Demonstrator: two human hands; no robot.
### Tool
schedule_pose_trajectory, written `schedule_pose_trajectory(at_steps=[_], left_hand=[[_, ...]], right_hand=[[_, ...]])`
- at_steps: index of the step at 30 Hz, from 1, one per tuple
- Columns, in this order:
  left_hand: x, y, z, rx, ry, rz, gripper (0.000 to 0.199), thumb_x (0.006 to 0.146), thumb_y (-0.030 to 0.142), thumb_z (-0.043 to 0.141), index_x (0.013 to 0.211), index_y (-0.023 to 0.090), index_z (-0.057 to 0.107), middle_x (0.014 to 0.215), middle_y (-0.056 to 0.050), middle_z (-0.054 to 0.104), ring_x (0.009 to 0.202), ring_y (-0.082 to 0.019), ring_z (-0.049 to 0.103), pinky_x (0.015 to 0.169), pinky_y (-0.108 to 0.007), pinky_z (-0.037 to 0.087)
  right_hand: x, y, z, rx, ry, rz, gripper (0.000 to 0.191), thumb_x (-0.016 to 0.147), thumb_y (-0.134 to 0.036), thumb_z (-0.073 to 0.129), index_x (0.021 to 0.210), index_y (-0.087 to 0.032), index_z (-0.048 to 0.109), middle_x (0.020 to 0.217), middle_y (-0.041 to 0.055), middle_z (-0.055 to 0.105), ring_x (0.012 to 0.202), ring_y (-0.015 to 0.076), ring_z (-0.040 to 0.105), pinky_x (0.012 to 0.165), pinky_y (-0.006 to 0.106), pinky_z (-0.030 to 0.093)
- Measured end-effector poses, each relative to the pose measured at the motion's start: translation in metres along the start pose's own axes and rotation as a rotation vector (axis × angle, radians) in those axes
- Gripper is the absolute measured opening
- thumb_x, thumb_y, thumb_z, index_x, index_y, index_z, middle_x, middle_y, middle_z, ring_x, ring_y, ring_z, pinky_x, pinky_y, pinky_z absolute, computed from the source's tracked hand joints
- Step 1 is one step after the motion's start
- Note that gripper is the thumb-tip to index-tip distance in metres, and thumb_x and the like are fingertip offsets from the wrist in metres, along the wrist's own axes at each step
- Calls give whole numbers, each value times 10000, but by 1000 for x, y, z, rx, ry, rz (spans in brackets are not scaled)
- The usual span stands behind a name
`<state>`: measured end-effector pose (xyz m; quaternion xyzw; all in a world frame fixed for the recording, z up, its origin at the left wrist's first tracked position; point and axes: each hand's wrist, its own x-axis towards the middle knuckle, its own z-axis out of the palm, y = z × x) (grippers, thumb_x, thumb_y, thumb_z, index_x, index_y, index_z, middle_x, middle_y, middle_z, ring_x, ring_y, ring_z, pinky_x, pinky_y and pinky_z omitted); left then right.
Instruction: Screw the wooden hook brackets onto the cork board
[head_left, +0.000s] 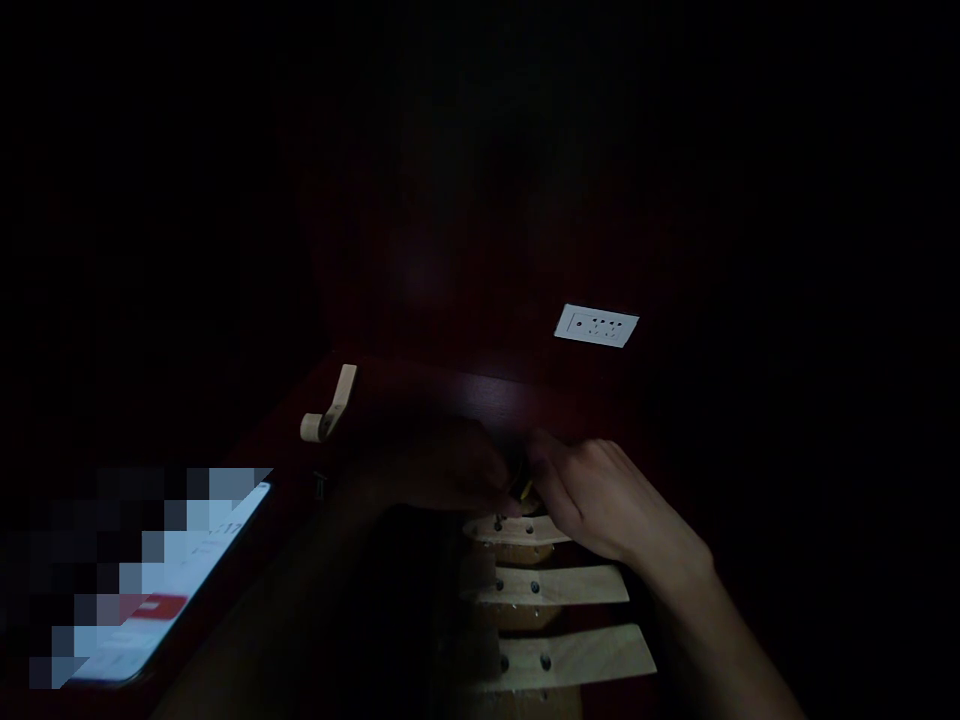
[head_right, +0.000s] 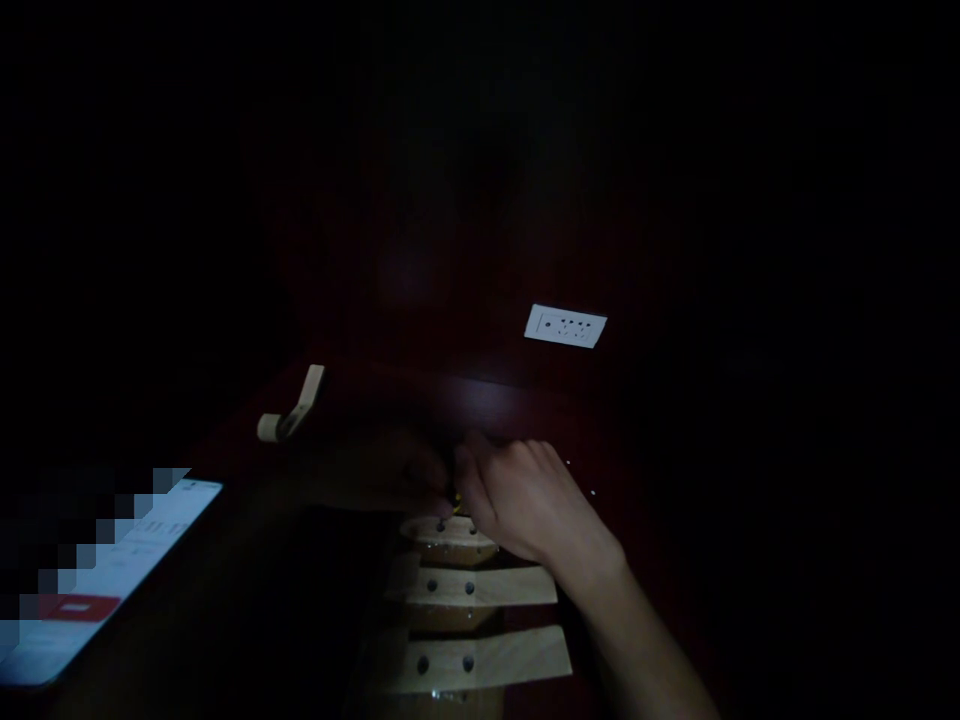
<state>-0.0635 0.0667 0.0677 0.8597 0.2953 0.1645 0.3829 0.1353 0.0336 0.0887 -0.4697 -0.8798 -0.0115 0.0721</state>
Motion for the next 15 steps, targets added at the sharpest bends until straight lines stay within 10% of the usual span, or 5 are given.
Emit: schedule_pose_trajectory(at_steps=[15], left_hand=[[11,3,-1,-21,-40,-87,362,745,500,619,834,165,724,656,15,654,532,-85,508,489,-203,305]], right_hand=[[-16,9,-19,430,20,-150,210,948,-267,400,1010,-210,593,919,49,630,797,155,595,722,277,470]])
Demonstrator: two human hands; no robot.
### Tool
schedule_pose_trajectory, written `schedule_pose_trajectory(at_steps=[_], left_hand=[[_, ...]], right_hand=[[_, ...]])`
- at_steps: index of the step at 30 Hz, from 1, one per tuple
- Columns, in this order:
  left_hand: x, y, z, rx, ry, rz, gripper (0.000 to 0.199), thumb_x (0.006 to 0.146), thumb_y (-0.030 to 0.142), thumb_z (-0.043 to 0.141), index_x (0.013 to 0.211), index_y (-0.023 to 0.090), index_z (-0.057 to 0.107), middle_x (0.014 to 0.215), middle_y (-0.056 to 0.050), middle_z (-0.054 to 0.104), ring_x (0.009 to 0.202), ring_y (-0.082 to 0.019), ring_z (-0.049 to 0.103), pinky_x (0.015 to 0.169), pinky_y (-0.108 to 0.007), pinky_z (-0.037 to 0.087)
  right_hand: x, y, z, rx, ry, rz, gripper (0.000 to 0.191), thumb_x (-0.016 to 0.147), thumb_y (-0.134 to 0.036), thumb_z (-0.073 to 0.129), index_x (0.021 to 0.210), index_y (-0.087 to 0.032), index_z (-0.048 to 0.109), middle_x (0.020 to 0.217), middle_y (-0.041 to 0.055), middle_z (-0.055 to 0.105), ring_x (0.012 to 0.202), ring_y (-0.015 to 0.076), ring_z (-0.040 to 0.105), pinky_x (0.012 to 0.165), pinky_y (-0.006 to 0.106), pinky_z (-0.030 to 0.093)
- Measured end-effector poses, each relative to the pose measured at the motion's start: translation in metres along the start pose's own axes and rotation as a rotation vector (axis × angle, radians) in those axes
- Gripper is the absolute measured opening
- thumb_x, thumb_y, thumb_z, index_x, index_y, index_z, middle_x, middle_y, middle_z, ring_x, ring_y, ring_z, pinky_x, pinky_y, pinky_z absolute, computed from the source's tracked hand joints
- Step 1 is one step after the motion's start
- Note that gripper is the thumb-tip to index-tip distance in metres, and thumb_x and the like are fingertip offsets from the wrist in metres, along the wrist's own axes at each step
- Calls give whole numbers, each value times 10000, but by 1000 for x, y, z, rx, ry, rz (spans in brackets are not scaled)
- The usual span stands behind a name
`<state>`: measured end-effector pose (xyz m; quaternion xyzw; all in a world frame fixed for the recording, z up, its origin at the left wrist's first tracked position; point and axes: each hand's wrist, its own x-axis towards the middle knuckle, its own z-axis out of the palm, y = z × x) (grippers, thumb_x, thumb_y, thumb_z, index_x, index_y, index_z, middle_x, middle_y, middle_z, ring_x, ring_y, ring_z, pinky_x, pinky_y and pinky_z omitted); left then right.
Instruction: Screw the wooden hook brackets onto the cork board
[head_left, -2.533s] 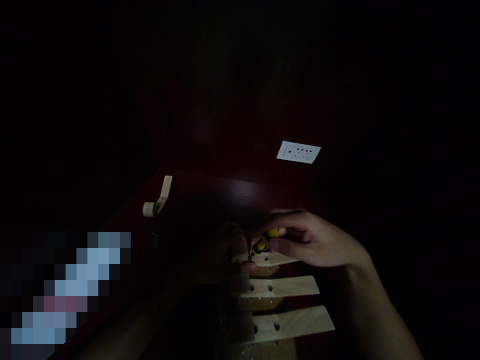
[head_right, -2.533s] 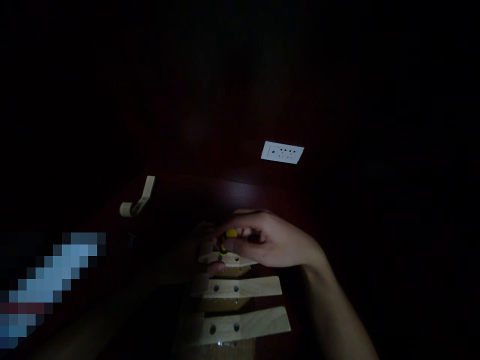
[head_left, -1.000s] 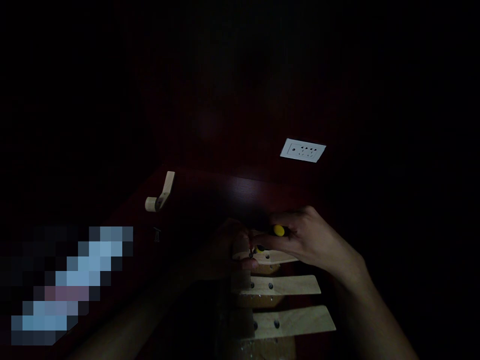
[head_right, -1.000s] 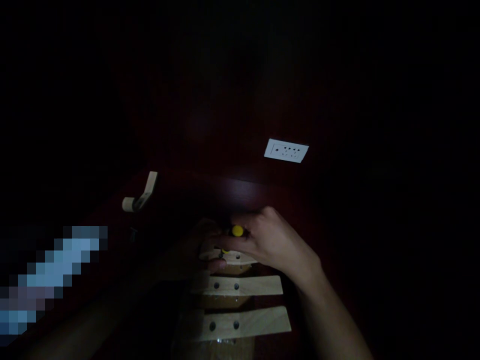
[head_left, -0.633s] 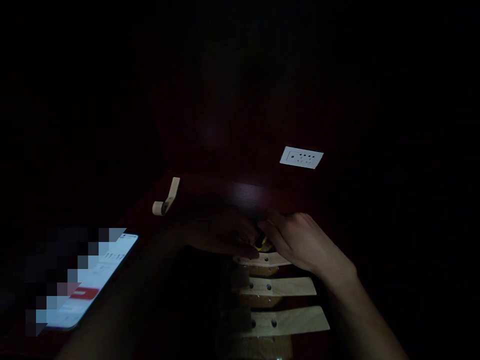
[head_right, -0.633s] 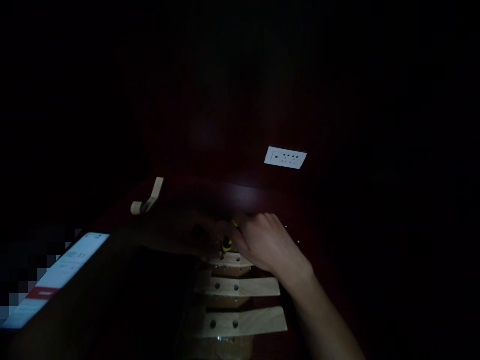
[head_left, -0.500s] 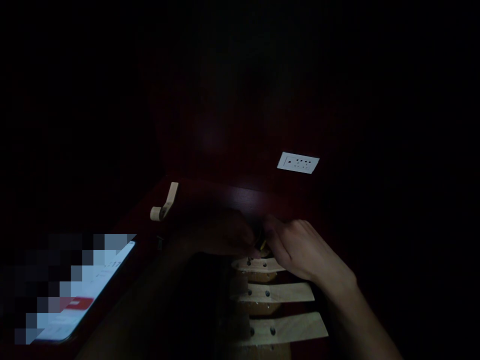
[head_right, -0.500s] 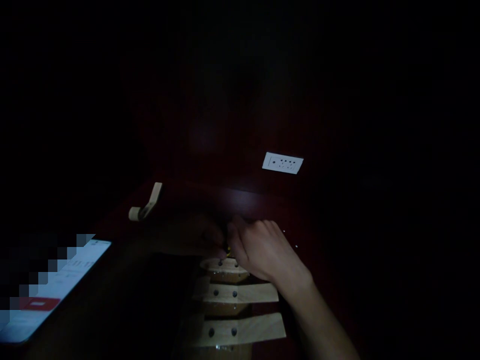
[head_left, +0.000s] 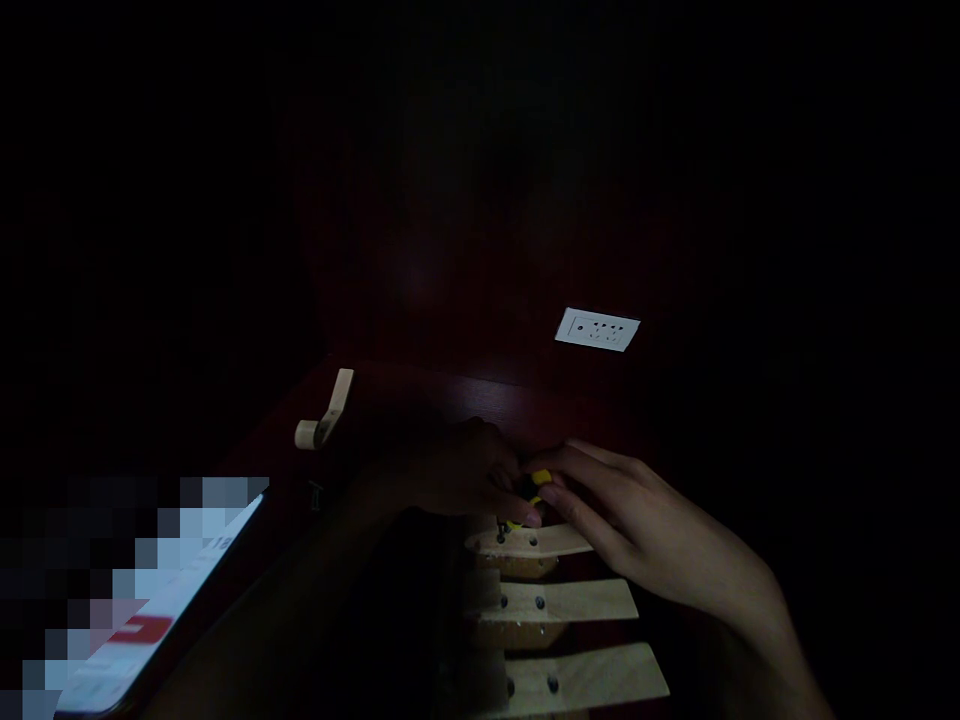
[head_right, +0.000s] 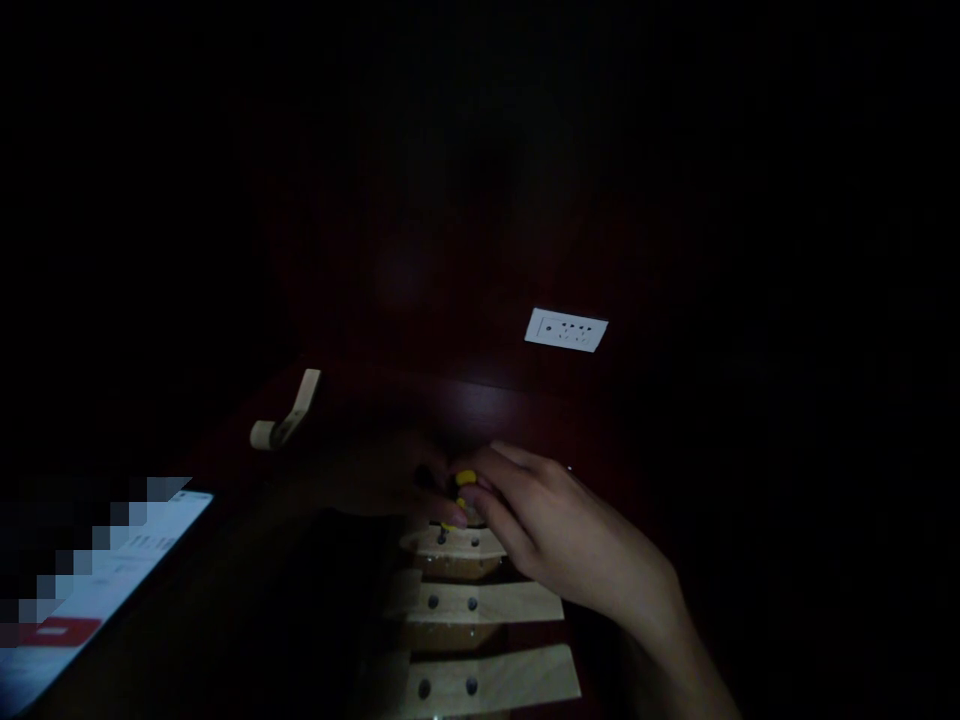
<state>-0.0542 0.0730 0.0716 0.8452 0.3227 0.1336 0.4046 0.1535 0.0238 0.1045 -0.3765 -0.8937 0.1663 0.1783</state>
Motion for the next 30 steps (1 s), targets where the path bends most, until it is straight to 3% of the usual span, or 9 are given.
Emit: schedule_pose_trajectory(at_steps=[5,11,20,25,30], left_hand=[[-2,3,-5,-14,-52,43,317,762,468,615,810,170,709,615,29,620,527,-76,488,513,-198,322],[-2,3,-5,-40,-29,104,271,737,421,662,779,155,695,619,41,598,544,-64,465,545,-196,334],[-4,3,-6,-200,-59,135,219,742,315,674,892,157,699,768,35,673,661,-66,545,610,-174,376],[-3,0,-5,-218,-54,109,230,720,329,694,869,154,711,730,37,677,631,-67,546,611,-182,378],[-2,-4,-4,-186,-32,92,257,705,392,698,799,154,718,626,51,636,573,-57,501,588,-179,363]], right_hand=[[2,2,-2,42,-11,28,173,940,-311,441,945,-199,572,841,28,624,725,130,581,660,238,444],[7,6,6,33,20,63,248,888,-401,527,760,-190,501,651,-31,535,546,80,478,506,200,359],[6,2,0,83,-21,-15,158,896,-318,520,983,-215,603,777,0,593,675,110,542,617,216,421],[6,4,-2,119,-33,-17,151,915,-301,487,908,-210,607,798,7,603,715,118,561,662,222,429],[10,15,5,142,19,49,221,877,-389,542,786,-188,533,668,-26,553,574,89,486,526,199,373]])
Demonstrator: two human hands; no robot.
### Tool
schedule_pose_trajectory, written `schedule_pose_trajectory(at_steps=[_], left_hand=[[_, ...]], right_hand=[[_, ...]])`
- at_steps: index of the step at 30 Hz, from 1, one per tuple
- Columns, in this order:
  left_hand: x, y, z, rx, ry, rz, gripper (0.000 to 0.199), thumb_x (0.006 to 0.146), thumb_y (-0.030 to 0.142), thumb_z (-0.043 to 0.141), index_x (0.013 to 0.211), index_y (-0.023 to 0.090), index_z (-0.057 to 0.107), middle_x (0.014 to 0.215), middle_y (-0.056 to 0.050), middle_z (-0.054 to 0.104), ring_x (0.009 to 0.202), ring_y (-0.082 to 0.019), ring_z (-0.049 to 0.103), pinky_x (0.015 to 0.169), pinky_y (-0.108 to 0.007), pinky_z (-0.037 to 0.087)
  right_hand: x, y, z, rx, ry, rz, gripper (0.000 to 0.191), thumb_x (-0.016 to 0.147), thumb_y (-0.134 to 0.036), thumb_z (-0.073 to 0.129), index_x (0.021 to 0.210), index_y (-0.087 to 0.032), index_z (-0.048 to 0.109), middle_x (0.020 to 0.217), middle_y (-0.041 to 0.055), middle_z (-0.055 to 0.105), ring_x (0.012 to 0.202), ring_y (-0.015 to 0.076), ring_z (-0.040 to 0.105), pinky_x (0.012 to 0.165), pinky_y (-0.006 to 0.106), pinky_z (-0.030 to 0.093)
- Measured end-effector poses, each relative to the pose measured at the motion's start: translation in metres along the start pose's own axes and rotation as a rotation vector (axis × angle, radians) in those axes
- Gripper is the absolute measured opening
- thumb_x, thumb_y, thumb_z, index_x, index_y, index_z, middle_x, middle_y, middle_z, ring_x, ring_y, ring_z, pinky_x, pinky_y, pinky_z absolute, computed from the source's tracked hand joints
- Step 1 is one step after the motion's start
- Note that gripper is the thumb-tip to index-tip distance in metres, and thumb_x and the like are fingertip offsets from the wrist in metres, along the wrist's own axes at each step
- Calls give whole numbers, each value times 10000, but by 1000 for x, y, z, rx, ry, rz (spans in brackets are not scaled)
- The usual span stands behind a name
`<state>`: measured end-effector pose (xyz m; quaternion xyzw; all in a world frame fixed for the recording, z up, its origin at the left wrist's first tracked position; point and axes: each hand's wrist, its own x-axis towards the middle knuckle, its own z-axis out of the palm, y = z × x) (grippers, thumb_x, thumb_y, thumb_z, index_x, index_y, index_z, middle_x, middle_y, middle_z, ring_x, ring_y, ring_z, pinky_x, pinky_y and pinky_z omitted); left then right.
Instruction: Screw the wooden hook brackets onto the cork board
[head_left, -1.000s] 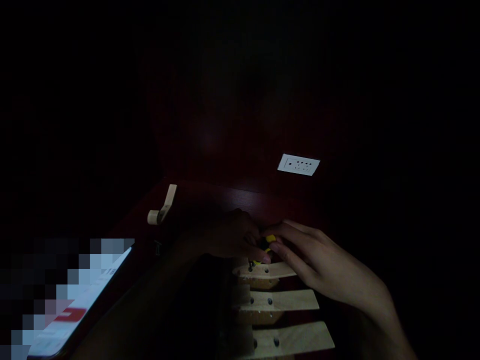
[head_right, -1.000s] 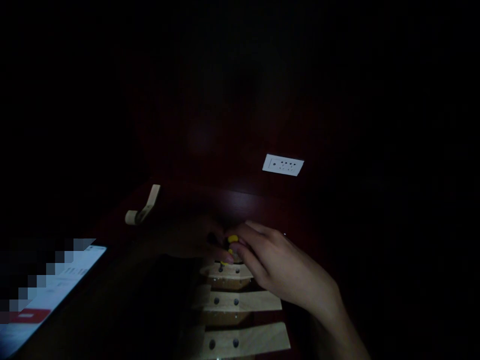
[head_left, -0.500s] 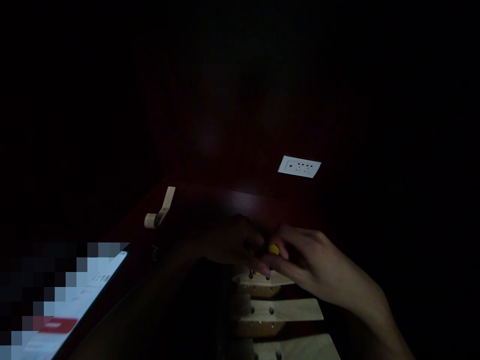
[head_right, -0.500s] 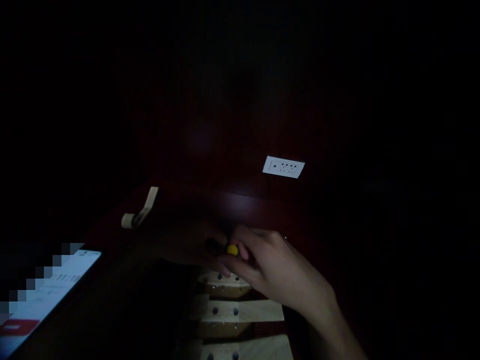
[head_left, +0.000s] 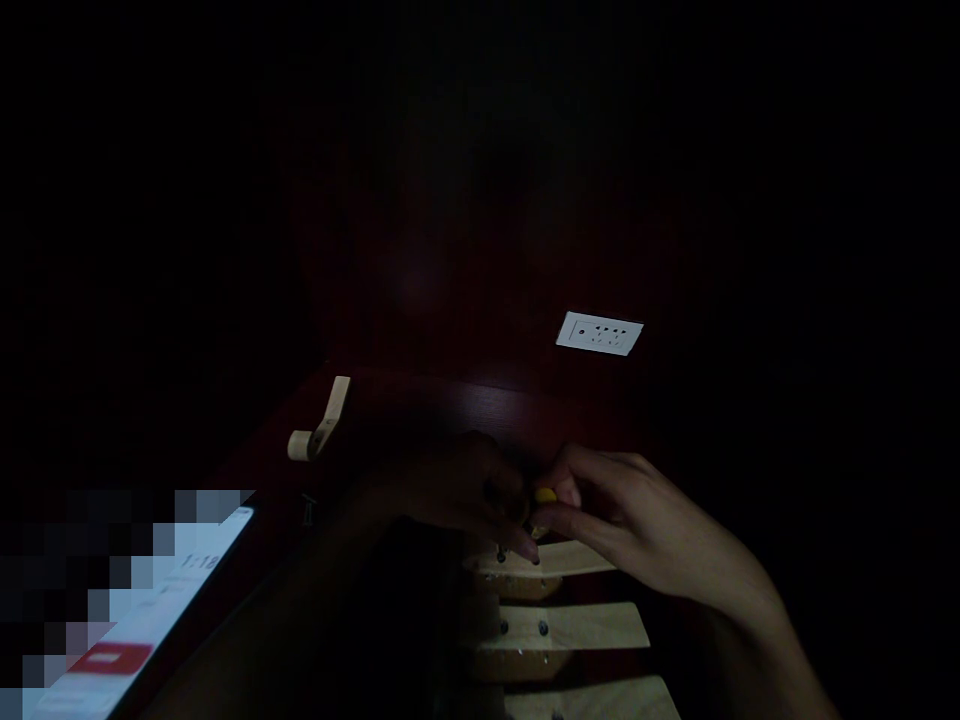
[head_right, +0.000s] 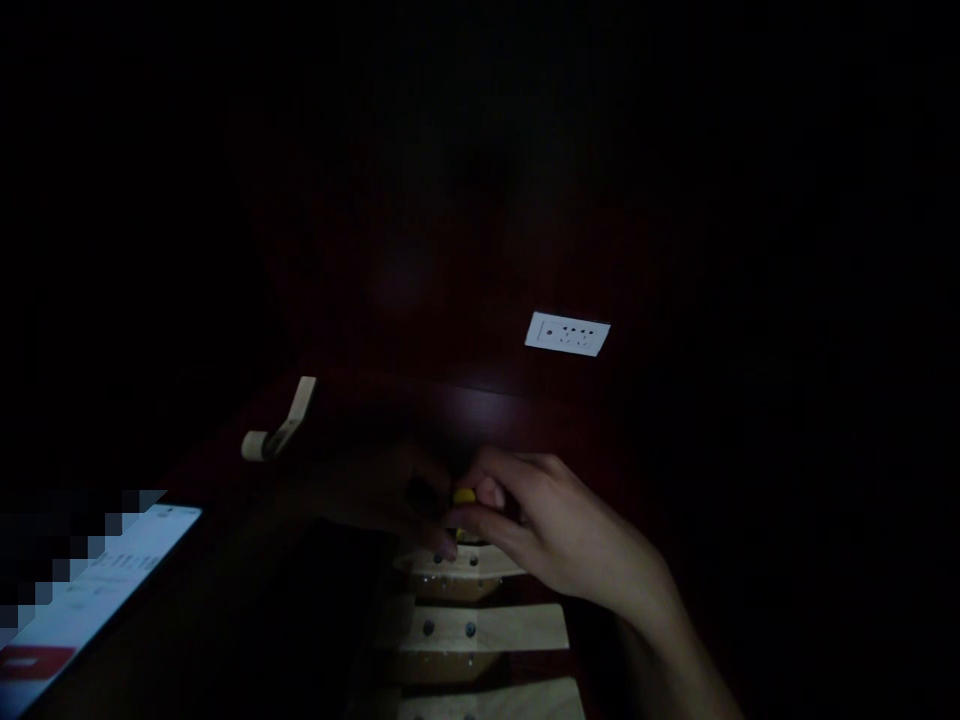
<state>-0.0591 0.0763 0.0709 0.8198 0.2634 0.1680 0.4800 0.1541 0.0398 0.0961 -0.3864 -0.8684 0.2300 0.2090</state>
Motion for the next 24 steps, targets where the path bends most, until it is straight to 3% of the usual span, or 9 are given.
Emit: schedule_pose_trajectory(at_steps=[4,11,16,24], left_hand=[[1,0,-1,-3,-51,-16,266,721,410,679,787,155,716,609,57,617,558,-51,465,556,-170,338],[1,1,-2,42,-76,-94,324,709,476,671,747,156,708,564,55,567,510,-53,429,513,-186,307],[0,3,-2,38,-74,-61,320,711,473,669,752,158,705,591,47,578,533,-62,441,525,-192,313],[5,6,0,95,-100,-53,279,703,443,684,746,168,702,656,28,624,597,-88,512,570,-198,365]], right_hand=[[1,3,3,-32,8,26,254,827,-408,598,737,-184,521,620,-47,519,516,70,426,462,188,320],[-3,-5,-6,16,-61,-49,202,884,-328,526,1000,-201,631,716,-2,577,614,102,521,531,206,392],[-3,-4,-8,31,-85,-50,205,901,-353,507,923,-194,634,717,0,576,612,99,517,538,206,390],[-2,-2,1,-31,-18,17,252,838,-416,581,757,-179,551,626,-40,529,525,71,435,482,192,332]])
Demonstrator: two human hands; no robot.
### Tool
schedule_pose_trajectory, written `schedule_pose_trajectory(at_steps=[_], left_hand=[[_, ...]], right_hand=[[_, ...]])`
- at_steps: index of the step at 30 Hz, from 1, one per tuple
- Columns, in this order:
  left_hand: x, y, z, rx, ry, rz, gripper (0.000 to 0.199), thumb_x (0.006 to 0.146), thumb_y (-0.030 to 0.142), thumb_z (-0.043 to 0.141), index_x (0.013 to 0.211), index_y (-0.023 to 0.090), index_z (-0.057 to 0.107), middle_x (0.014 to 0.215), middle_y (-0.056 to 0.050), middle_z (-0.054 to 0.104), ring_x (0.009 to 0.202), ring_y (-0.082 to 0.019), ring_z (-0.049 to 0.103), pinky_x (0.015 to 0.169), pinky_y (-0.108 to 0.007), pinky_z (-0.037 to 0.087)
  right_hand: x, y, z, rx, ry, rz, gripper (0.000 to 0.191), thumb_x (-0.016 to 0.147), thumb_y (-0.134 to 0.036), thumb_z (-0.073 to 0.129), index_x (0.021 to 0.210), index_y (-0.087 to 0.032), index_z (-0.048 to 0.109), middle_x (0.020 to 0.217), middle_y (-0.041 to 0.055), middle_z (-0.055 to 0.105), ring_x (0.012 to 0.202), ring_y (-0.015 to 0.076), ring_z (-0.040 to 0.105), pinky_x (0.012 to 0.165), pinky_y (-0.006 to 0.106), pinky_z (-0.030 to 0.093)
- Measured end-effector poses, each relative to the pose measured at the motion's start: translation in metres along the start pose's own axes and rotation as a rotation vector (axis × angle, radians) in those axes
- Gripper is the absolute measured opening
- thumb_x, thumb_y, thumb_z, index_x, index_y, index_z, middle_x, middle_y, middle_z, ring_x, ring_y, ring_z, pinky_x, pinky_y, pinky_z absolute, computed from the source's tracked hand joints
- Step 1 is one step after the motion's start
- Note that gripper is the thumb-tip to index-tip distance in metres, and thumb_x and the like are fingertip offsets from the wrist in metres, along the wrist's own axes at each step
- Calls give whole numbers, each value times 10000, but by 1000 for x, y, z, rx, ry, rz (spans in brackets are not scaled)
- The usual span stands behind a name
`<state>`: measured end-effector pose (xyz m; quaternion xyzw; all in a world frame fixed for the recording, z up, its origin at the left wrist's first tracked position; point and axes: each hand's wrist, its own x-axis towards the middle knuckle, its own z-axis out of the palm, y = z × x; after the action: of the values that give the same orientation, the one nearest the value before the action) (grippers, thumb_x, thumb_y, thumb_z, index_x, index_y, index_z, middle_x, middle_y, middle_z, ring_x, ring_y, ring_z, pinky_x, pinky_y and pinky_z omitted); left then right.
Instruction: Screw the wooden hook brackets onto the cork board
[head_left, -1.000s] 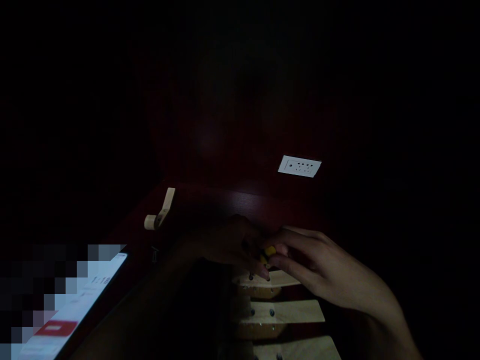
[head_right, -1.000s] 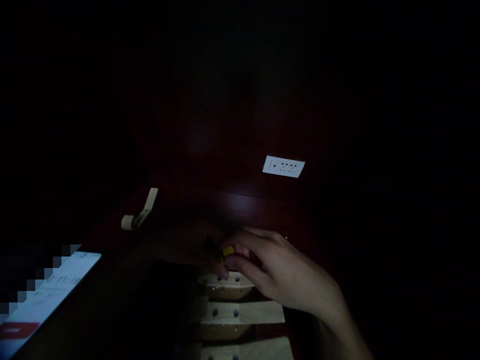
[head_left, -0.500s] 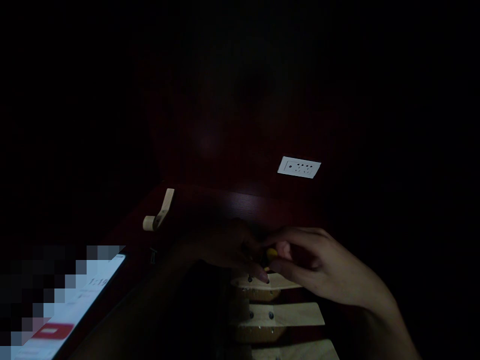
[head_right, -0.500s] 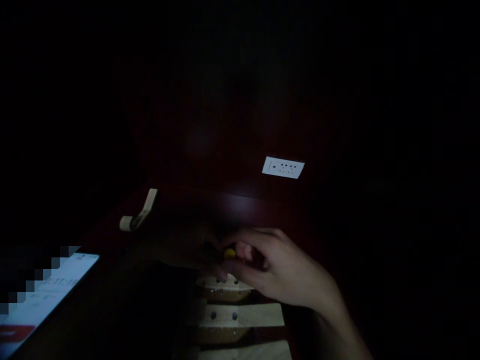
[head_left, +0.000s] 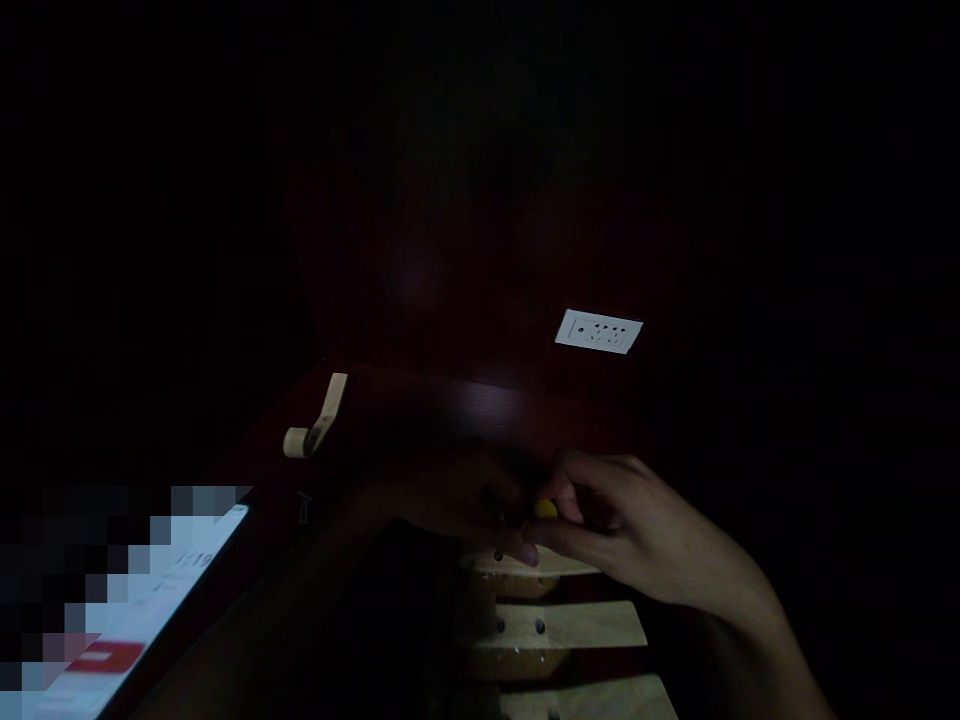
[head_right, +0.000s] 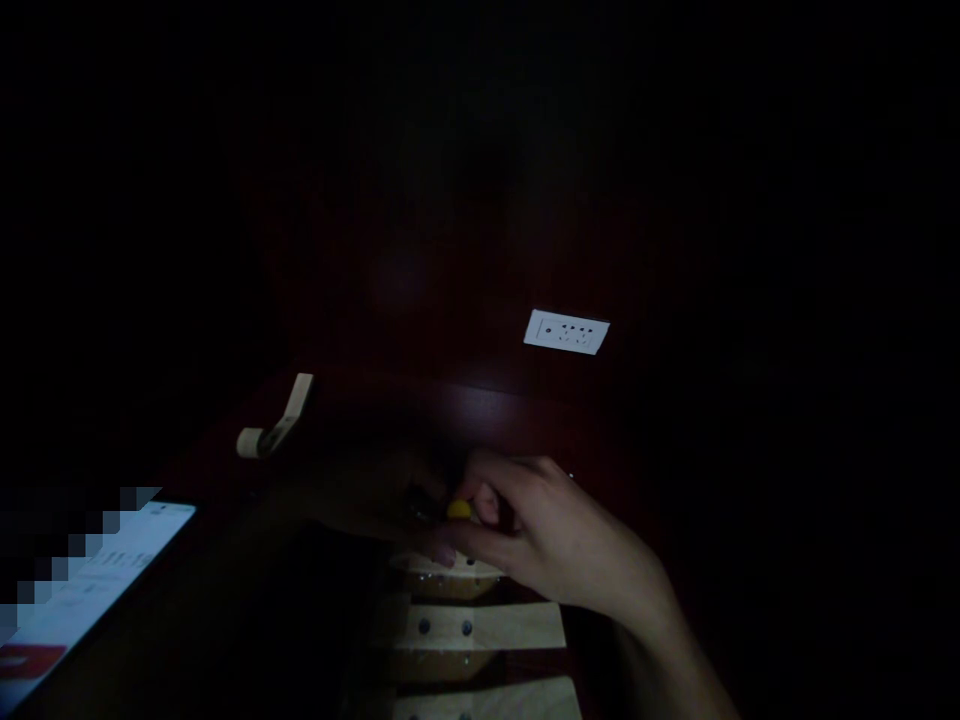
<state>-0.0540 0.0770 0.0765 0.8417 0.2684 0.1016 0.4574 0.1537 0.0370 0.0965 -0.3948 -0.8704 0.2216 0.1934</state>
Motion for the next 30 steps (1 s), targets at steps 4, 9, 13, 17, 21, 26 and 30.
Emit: schedule_pose_trajectory(at_steps=[4,9,13,17,21,26,30], left_hand=[[1,-3,-1,4,-2,-15,276,697,446,687,730,172,705,629,27,620,573,-90,512,552,-197,364],[-2,-6,-1,-1,11,-32,334,723,488,649,726,159,703,575,38,582,534,-76,476,527,-190,342],[-5,-5,0,-33,27,1,380,737,517,626,693,145,689,534,51,542,498,-57,431,511,-185,317],[-4,-5,2,-55,25,40,359,712,508,659,691,150,682,545,59,542,510,-54,426,518,-185,310],[-3,-7,3,-33,-14,47,323,763,460,630,695,148,680,559,56,544,522,-54,422,524,-183,312],[-5,-7,2,-20,4,10,340,774,479,608,735,151,689,559,59,544,514,-48,419,506,-166,305],[-6,-7,1,-1,9,30,355,765,491,615,733,146,693,545,53,546,497,-48,421,501,-168,305]], right_hand=[[-2,-4,-4,16,-33,-9,212,825,-389,602,913,-196,607,709,-19,584,584,87,498,515,197,372],[-3,-6,-10,39,-73,-75,191,903,-319,493,972,-211,635,729,-1,585,614,100,525,549,207,399],[-1,-4,-7,29,-41,-80,221,907,-367,493,858,-188,612,713,3,579,617,103,516,574,213,402],[1,0,0,-11,8,-41,275,874,-430,532,759,-180,553,622,-29,525,527,81,442,489,199,342],[-1,-1,0,-28,4,-11,237,834,-422,588,825,-185,592,654,-25,554,542,83,459,480,196,341],[-3,-6,-7,3,-41,-60,224,880,-341,533,1039,-215,629,749,7,603,636,111,537,552,214,402],[-1,-3,-6,5,-29,-86,198,904,-338,500,876,-186,623,720,4,588,624,104,518,577,216,397]])
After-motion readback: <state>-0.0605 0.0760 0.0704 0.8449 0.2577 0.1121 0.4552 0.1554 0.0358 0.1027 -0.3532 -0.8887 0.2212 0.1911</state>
